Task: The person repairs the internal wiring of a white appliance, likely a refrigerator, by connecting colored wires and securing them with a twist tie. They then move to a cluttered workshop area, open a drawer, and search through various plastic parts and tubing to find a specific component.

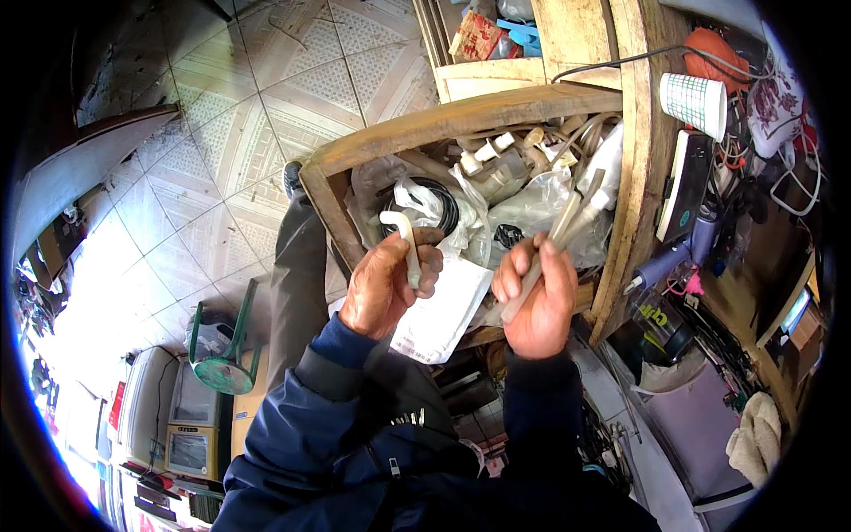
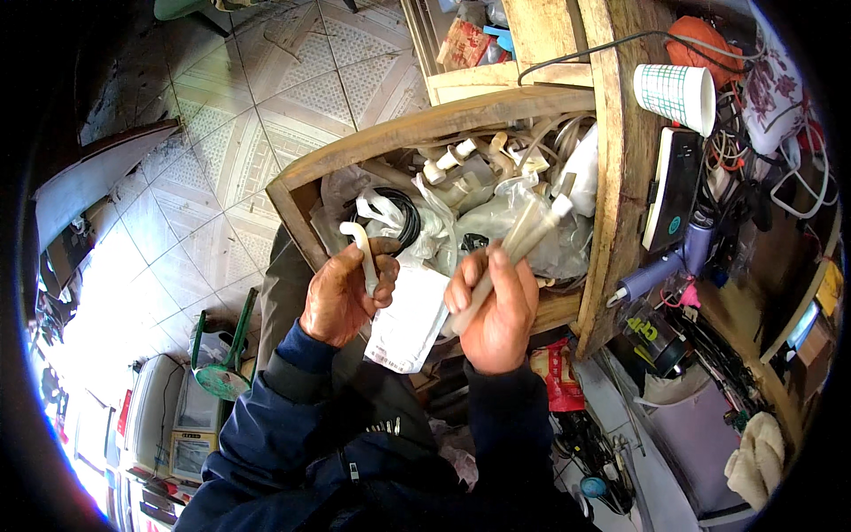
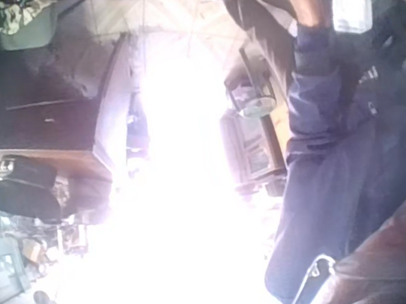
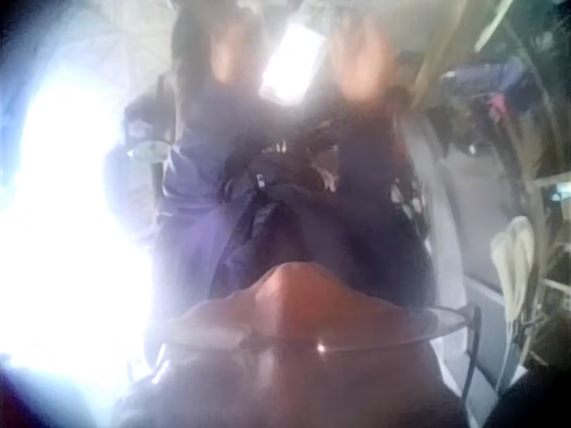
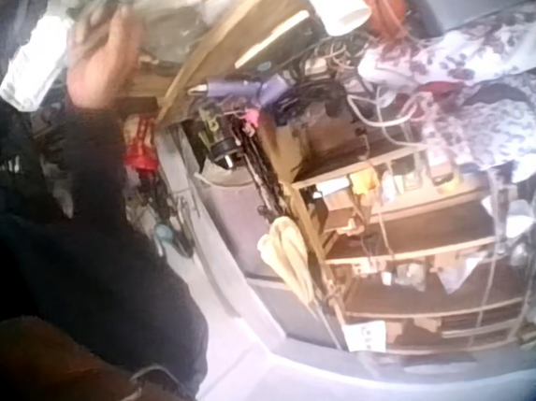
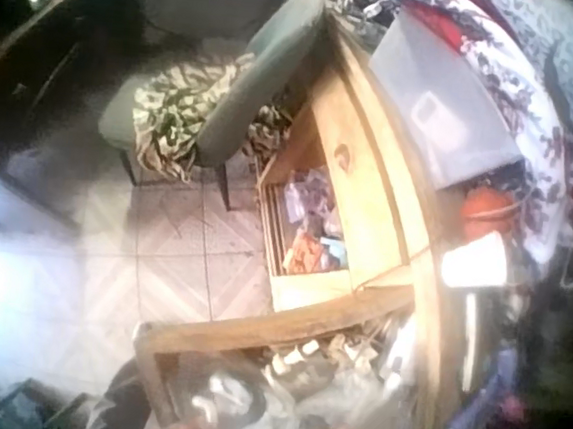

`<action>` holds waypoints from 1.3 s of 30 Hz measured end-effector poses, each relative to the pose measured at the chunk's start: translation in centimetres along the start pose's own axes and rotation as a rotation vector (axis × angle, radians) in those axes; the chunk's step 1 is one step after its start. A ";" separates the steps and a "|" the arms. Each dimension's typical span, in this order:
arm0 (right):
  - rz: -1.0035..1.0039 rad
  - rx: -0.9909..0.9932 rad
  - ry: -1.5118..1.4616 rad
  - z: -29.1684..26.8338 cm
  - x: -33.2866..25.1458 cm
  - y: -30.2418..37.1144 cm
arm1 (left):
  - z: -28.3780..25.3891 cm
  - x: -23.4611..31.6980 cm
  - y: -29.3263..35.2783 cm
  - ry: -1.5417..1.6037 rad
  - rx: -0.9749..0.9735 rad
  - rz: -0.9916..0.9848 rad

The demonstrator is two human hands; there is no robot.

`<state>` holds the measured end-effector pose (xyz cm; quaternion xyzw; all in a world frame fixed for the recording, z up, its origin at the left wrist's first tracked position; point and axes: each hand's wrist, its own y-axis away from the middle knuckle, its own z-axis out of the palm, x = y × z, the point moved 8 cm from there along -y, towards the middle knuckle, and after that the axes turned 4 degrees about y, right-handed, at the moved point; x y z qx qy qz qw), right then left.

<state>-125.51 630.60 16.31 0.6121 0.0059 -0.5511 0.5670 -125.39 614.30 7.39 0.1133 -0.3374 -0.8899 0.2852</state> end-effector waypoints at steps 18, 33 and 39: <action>-0.022 0.055 -0.071 1.3 2.8 -3.7 | 0.4 -0.6 2.5 -0.277 0.185 -0.002; 0.015 -0.033 0.222 2.7 3.9 -2.7 | 3.4 1.4 0.4 -0.720 0.097 0.166; 0.099 -0.033 0.245 2.4 4.3 -2.3 | 2.6 0.4 0.0 -0.611 0.018 0.092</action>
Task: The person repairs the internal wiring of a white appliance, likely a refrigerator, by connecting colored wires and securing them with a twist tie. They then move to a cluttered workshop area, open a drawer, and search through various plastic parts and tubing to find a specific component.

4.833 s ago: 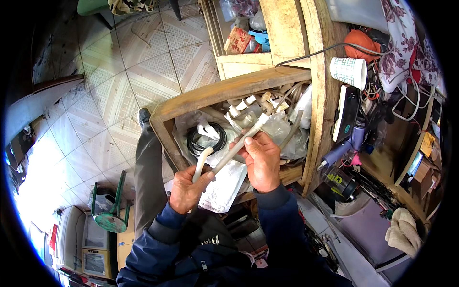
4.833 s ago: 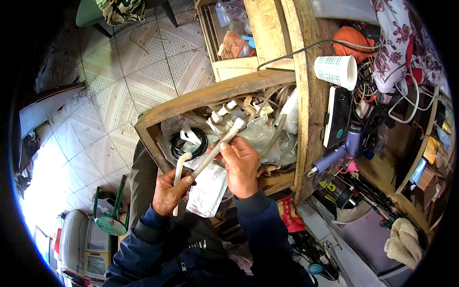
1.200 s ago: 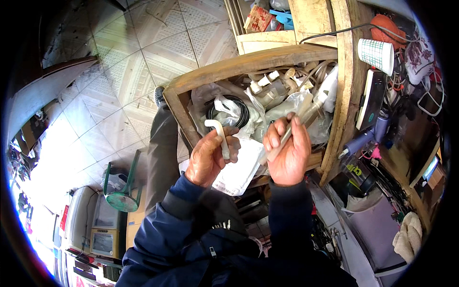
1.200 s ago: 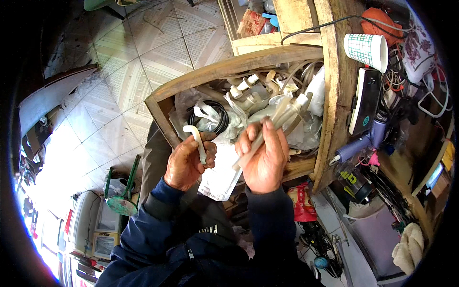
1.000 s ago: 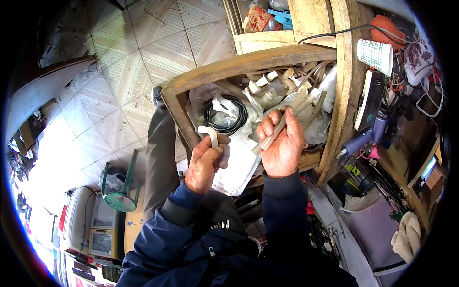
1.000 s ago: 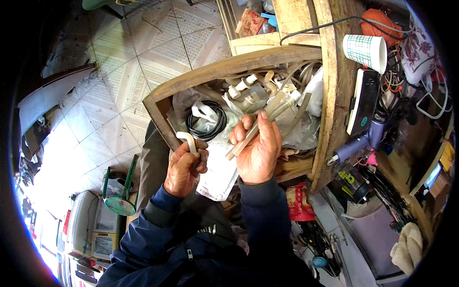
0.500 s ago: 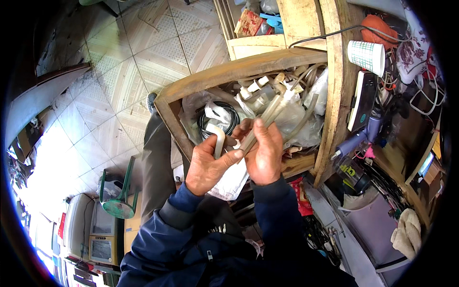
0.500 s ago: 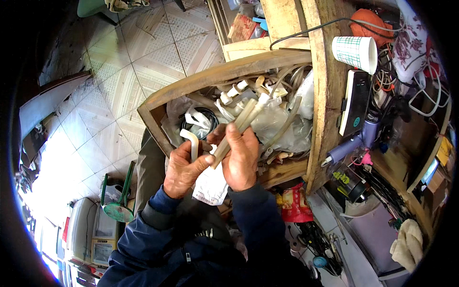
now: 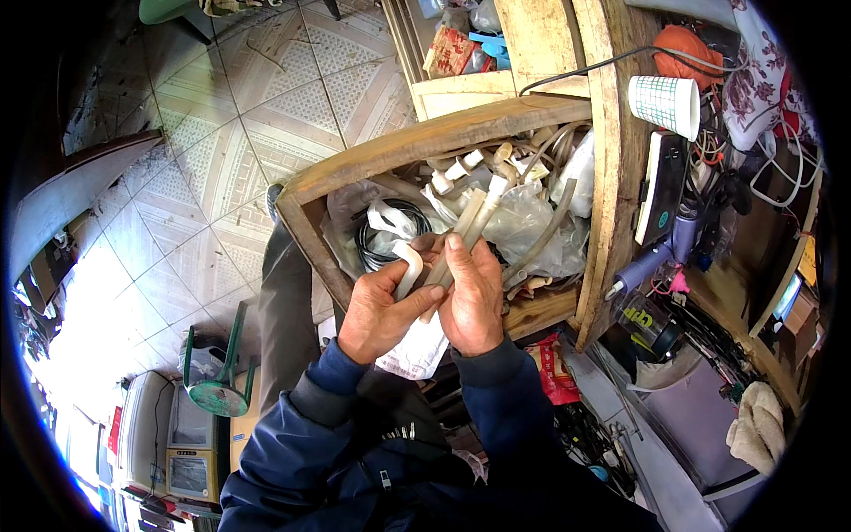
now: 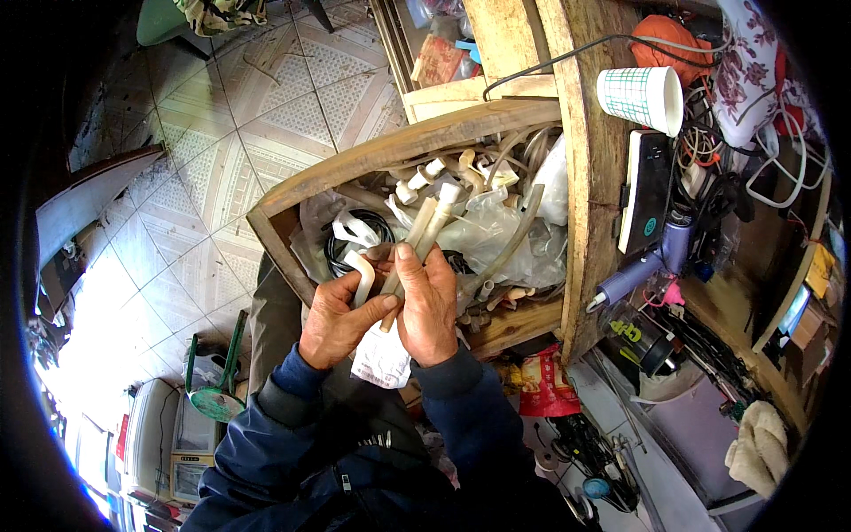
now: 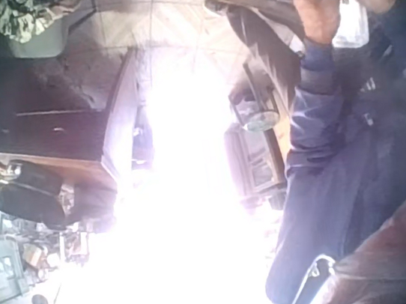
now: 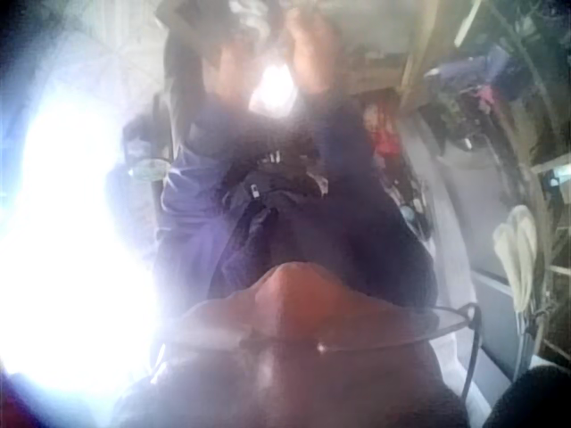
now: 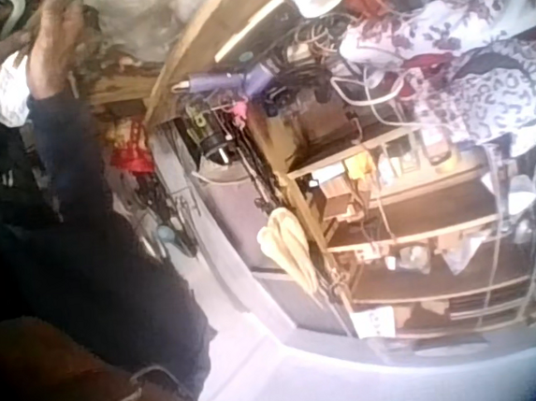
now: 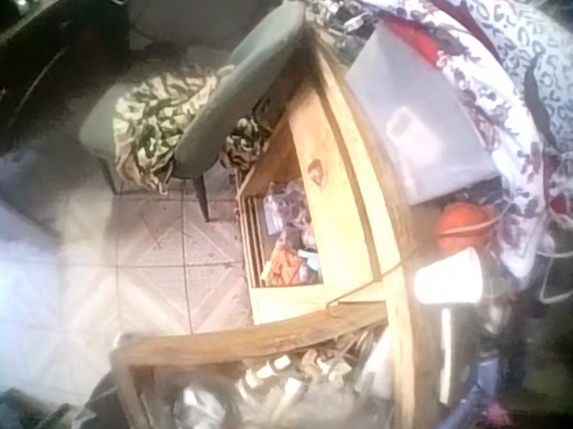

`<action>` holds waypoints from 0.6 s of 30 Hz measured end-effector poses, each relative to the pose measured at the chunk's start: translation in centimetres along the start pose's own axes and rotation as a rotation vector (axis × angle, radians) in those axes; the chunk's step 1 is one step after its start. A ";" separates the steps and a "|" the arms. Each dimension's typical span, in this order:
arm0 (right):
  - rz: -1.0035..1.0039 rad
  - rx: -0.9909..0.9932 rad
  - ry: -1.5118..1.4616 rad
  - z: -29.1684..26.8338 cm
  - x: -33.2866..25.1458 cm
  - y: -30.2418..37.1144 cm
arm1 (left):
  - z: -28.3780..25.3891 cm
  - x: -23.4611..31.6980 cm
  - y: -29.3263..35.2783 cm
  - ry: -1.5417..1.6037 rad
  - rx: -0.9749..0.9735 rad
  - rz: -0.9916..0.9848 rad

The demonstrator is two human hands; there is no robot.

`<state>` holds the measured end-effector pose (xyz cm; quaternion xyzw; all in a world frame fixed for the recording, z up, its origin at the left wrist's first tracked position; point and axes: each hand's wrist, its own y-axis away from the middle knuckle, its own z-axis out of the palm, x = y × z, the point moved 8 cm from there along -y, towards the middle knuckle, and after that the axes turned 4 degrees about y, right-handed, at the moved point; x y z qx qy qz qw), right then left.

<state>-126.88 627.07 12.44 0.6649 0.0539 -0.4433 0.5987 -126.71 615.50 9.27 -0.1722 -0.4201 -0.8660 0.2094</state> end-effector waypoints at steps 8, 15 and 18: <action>-0.149 0.302 0.043 -3.5 -1.7 -0.2 | 0.5 0.7 1.4 0.037 -0.100 -0.098; -0.342 0.425 0.040 -4.8 -7.6 -1.2 | -1.4 -1.8 3.8 0.203 -0.105 -0.188; -0.372 0.433 0.008 -4.7 -8.2 -2.7 | -2.0 -2.5 5.1 0.217 -0.116 -0.190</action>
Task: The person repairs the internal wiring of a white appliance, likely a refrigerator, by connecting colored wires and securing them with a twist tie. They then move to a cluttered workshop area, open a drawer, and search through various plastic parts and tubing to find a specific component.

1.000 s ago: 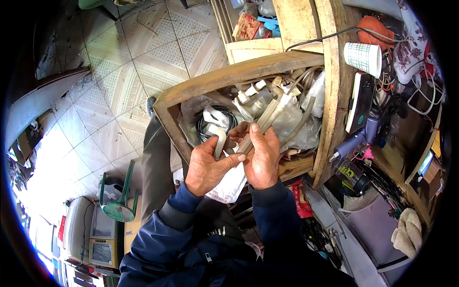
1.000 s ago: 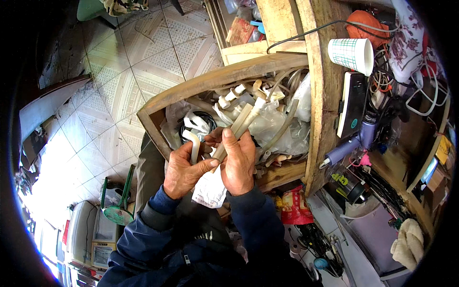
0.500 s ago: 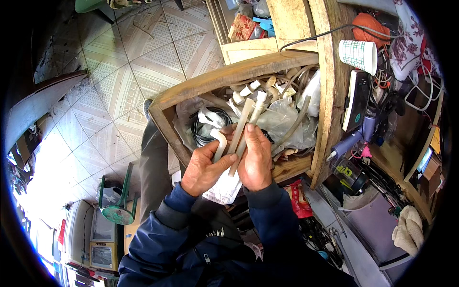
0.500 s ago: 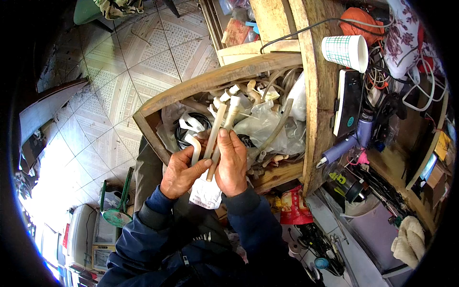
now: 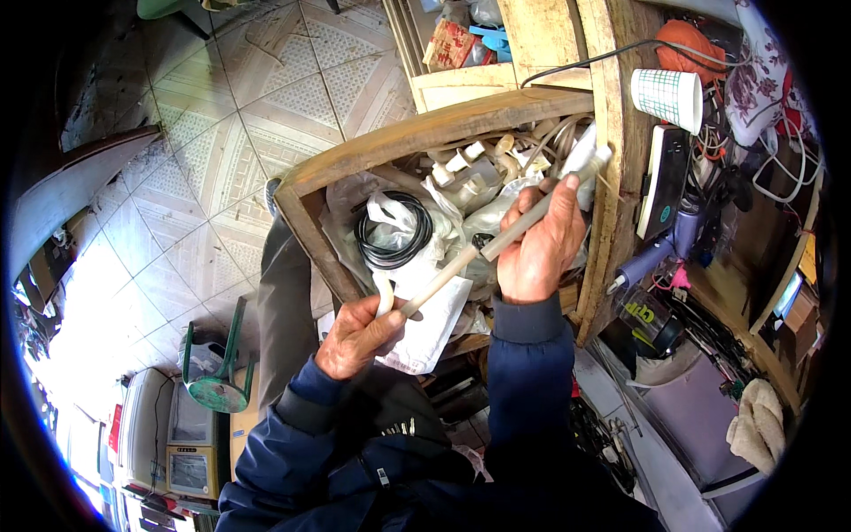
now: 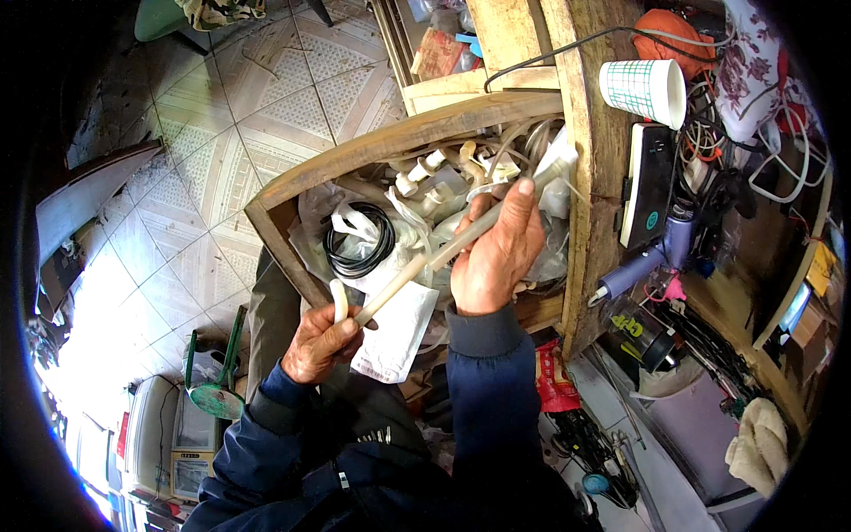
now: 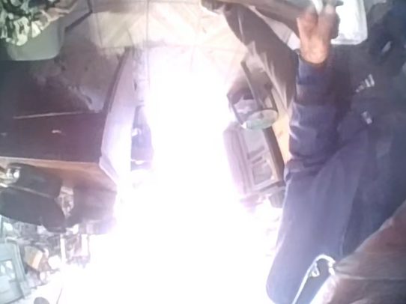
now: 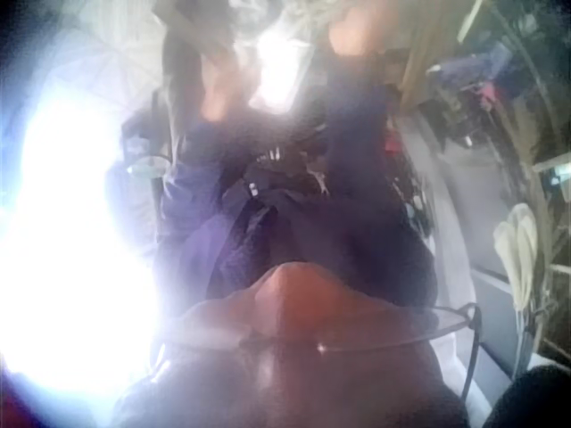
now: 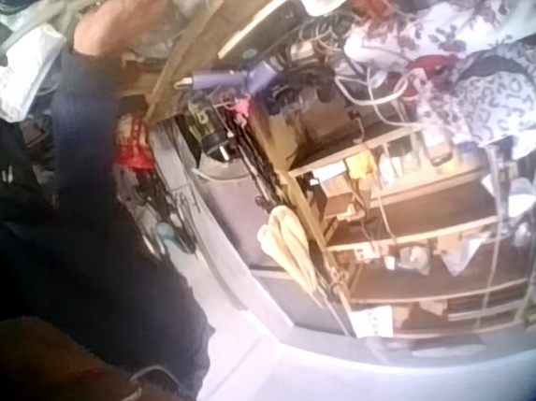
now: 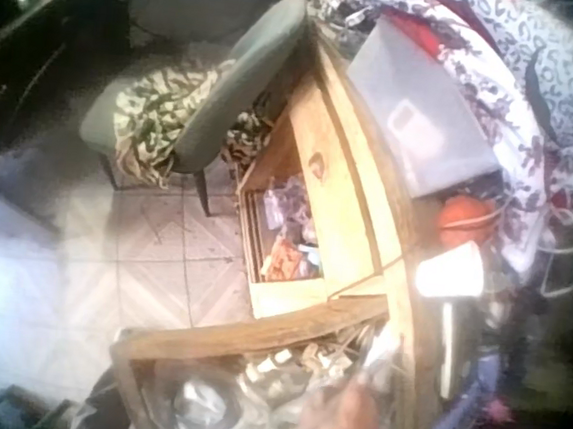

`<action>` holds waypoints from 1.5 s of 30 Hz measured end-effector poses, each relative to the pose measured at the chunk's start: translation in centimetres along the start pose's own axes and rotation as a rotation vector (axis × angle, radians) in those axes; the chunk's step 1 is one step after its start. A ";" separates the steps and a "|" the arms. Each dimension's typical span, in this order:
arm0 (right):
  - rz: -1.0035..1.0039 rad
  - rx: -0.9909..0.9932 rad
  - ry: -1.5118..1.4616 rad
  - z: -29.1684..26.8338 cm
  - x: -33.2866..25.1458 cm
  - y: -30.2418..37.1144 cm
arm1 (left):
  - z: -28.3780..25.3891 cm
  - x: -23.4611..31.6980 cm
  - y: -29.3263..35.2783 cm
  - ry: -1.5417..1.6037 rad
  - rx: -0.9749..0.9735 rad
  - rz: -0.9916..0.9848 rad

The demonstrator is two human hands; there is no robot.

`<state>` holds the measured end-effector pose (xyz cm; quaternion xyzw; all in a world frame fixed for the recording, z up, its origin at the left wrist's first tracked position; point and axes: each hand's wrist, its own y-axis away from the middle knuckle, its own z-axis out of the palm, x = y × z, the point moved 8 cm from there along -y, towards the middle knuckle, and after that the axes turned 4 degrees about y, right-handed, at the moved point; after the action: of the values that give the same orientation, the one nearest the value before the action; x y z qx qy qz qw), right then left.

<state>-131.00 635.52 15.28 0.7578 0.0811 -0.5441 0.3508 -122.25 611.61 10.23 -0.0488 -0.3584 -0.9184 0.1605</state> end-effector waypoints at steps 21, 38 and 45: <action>0.170 -0.142 -0.069 2.4 3.7 1.9 | 4.5 2.1 0.1 -0.029 -0.152 -0.087; 0.209 -0.017 -0.130 1.4 3.7 2.2 | 4.8 2.5 -0.9 -0.073 -0.078 0.034; 0.271 -0.023 -0.161 1.3 4.8 1.9 | 4.7 2.5 -1.1 -0.221 -0.018 0.142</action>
<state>-129.21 632.07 11.69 0.7115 -0.0440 -0.5499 0.4353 -125.10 614.91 13.51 -0.1762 -0.3612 -0.8969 0.1843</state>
